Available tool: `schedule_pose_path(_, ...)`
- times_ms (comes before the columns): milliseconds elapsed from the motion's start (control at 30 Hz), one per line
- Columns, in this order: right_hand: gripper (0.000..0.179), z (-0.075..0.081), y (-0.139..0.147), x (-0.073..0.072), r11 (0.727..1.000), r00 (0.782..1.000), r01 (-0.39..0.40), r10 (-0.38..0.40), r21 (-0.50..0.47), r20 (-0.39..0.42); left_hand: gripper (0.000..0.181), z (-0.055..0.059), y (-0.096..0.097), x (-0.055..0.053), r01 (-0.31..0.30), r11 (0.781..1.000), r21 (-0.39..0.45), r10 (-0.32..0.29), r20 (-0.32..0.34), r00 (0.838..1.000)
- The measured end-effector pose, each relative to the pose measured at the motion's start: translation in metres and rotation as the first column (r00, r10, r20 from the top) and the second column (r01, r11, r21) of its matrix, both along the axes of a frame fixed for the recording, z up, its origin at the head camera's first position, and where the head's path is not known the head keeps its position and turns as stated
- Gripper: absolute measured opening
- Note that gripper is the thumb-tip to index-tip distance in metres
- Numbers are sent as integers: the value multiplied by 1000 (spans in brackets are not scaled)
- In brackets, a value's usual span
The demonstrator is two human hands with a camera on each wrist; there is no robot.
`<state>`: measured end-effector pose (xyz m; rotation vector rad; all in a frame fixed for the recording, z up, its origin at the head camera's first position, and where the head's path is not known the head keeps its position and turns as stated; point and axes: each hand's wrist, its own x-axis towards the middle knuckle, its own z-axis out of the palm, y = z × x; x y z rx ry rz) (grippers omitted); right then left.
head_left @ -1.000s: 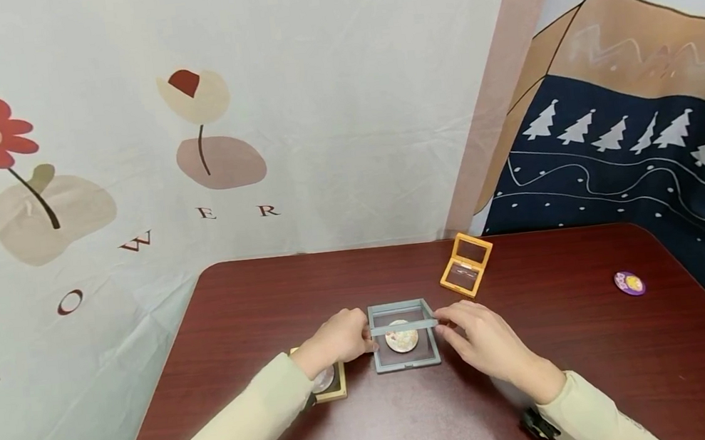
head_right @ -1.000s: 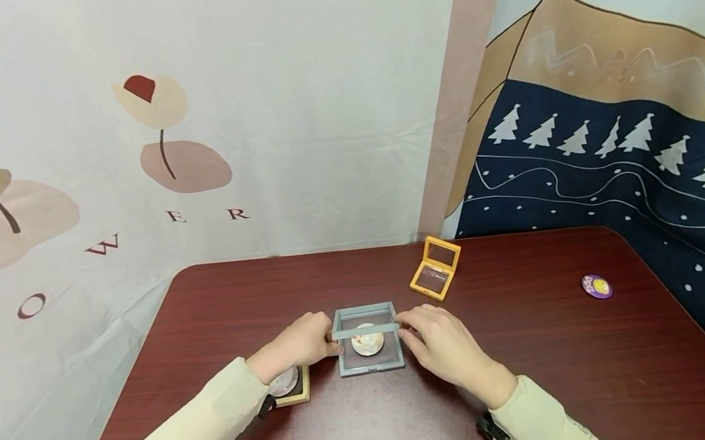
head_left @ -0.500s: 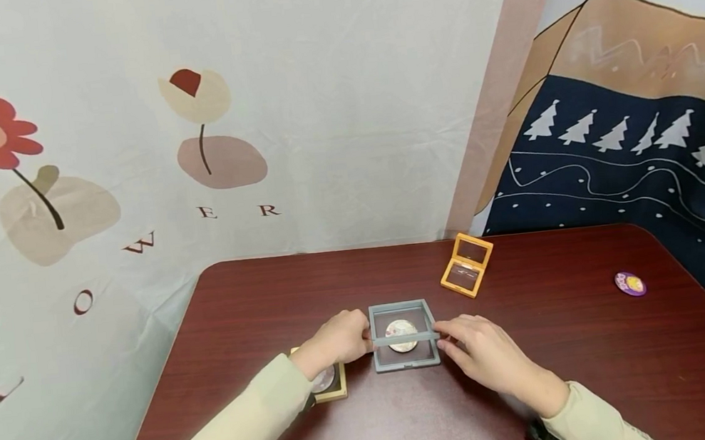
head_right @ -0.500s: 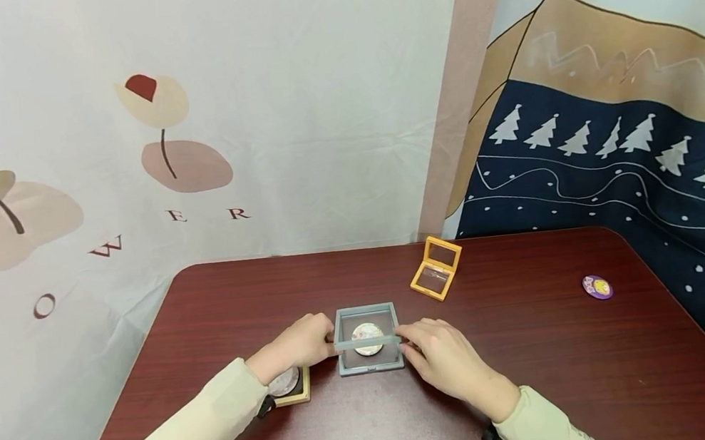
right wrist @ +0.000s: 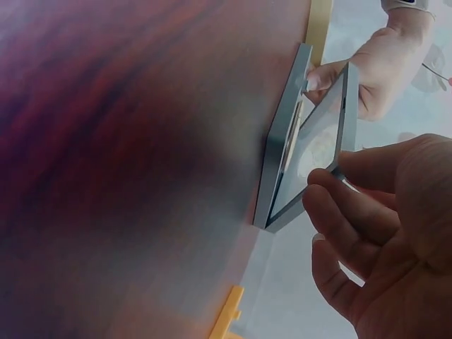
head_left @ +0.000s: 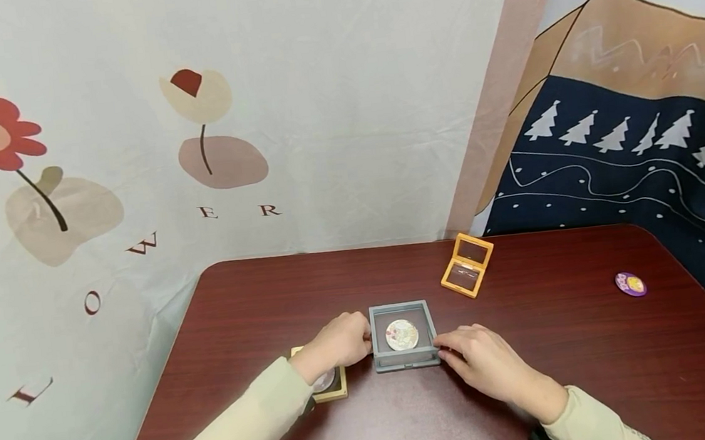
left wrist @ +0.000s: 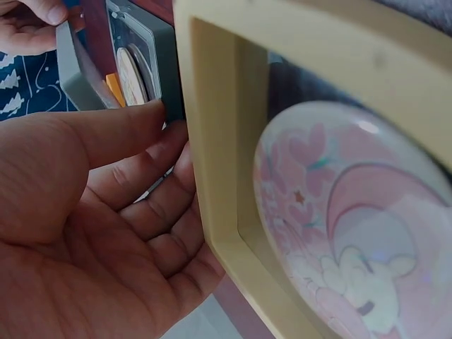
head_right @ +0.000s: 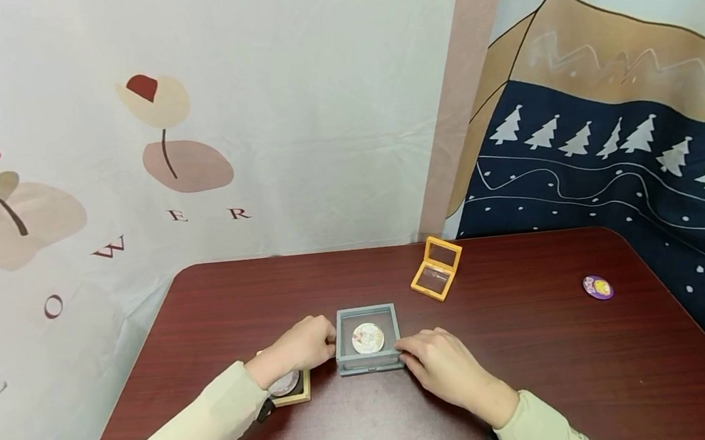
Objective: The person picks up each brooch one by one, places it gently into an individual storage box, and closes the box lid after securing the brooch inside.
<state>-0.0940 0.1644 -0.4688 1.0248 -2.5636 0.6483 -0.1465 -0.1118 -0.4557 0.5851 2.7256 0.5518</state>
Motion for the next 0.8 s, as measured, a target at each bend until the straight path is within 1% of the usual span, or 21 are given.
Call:
schedule_pose_path(67, 19, -1, 0, 0, 1000, 1000, -4, 4, 2, 2, 50, 0, 0, 1, 2, 1000, 2, -2, -10, 1000)
schedule_pose_path(100, 19, -2, 0, 0, 1000, 1000, -5, 5, 4, 2, 51, 11, 2, 5, -7, 1000, 2, 7, 6, 1000)
schedule_pose_path(133, 19, -2, 0, 0, 1000, 1000, -8, 8, 6, 2, 52, 12, 3, 6, -9, 1000, -1, 9, 2, 1000)
schedule_pose_path(400, 18, -4, 0, 1, 999, 1000, -14, 14, 32, 7, 48, 15, 3, 11, -12, 1000, -18, 12, -13, 1000)
schedule_pose_path(633, 16, -2, 1, 2, 997, 999, -30, 28, 64, 37, 51, 15, 4, 14, -8, 1000, -16, 7, -23, 1000)
schedule_pose_path(800, 15, -3, 2, 2, 997, 999, -36, 34, 70, 31, 53, 16, 5, 16, -14, 1000, -8, 13, -32, 999)
